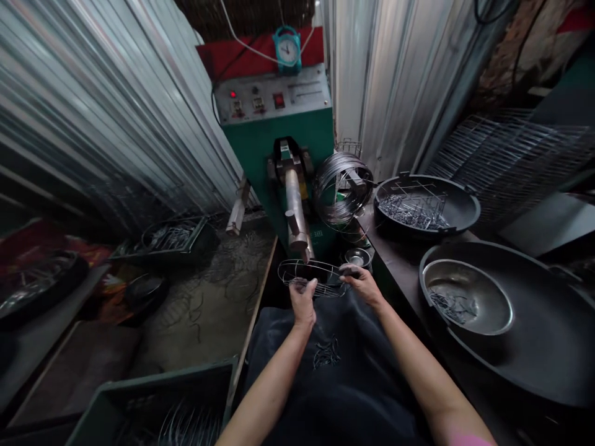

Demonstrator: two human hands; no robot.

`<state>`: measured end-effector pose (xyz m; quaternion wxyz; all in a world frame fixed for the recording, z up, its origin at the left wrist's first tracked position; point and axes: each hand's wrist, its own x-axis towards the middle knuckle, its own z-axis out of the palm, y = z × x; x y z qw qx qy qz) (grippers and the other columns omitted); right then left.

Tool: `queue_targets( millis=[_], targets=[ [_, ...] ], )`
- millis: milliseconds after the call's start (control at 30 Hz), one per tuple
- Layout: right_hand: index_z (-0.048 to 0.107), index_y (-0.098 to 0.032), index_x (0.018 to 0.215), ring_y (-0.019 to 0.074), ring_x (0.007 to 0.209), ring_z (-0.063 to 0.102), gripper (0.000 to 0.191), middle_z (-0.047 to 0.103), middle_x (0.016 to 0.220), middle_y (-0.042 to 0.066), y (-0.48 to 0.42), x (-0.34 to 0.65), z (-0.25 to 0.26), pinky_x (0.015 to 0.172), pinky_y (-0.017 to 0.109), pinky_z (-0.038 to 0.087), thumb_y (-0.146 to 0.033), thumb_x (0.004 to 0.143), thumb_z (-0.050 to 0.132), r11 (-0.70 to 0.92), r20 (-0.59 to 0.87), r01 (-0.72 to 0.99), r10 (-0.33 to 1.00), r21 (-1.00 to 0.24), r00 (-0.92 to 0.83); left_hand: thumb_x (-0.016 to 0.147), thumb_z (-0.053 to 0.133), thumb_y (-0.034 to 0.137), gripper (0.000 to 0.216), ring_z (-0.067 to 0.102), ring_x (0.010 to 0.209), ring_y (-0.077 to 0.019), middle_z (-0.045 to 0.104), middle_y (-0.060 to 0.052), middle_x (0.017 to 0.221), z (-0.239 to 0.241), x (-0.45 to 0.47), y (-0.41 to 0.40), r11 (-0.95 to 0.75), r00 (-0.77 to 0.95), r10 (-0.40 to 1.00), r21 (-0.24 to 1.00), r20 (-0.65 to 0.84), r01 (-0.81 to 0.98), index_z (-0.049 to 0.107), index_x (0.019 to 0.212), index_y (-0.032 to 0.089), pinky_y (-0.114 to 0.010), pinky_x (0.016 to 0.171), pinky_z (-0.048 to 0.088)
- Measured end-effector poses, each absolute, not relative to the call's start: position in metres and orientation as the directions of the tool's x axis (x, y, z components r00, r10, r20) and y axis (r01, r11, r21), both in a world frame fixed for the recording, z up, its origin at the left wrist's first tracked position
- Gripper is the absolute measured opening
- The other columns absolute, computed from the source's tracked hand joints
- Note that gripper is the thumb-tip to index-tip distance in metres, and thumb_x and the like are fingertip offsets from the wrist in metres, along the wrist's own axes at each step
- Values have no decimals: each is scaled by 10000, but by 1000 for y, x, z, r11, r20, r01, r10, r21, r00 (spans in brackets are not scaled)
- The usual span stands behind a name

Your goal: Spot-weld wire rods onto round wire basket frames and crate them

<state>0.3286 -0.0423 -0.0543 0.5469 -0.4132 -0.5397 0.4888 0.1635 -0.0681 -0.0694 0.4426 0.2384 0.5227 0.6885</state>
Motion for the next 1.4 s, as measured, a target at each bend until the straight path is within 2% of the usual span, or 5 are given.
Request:
queue_targets(
  millis=[133,533,933,1200,1400],
  targets=[
    [677,-217,777,191,838,587,173,662,851,17,-41,314,-46,788,325,435,-319,644,717,201,201,-6,978,-980,-55,561,734,266,399,551,758,-112,524,29,802,-60,156,-73,2,-442,851,843,-284,-538,455,844,221,-274,704,462],
    [661,-199,767,201,768,561,226,624,775,28,-23,273,-16,728,327,433,-377,635,705,266,267,200,963,-943,-21,509,730,283,425,542,723,-117,514,42,746,-50,134,-64,59,-322,847,678,-422,-732,436,808,217,-300,700,465],
    [642,-181,756,188,721,558,217,630,745,27,-16,266,-3,663,297,427,-359,639,682,226,222,184,974,-957,-45,534,743,351,419,520,639,-108,498,32,720,-49,131,-61,177,-242,829,646,-505,-742,454,798,201,-270,612,453],
    [648,-176,768,198,733,571,258,644,744,21,-17,266,-3,693,310,436,-378,614,692,175,173,145,985,-974,-27,591,756,407,667,537,1001,-205,554,-62,1112,-39,154,-77,243,-316,797,753,-514,-611,407,1147,288,-295,705,406],
    [658,-175,772,209,749,575,268,652,749,28,-18,265,0,704,320,437,-382,606,695,199,198,169,980,-965,-24,600,758,326,642,568,916,-188,582,-65,1019,-41,169,-73,240,-317,793,746,-519,-622,410,1134,255,-284,684,415]
  ],
)
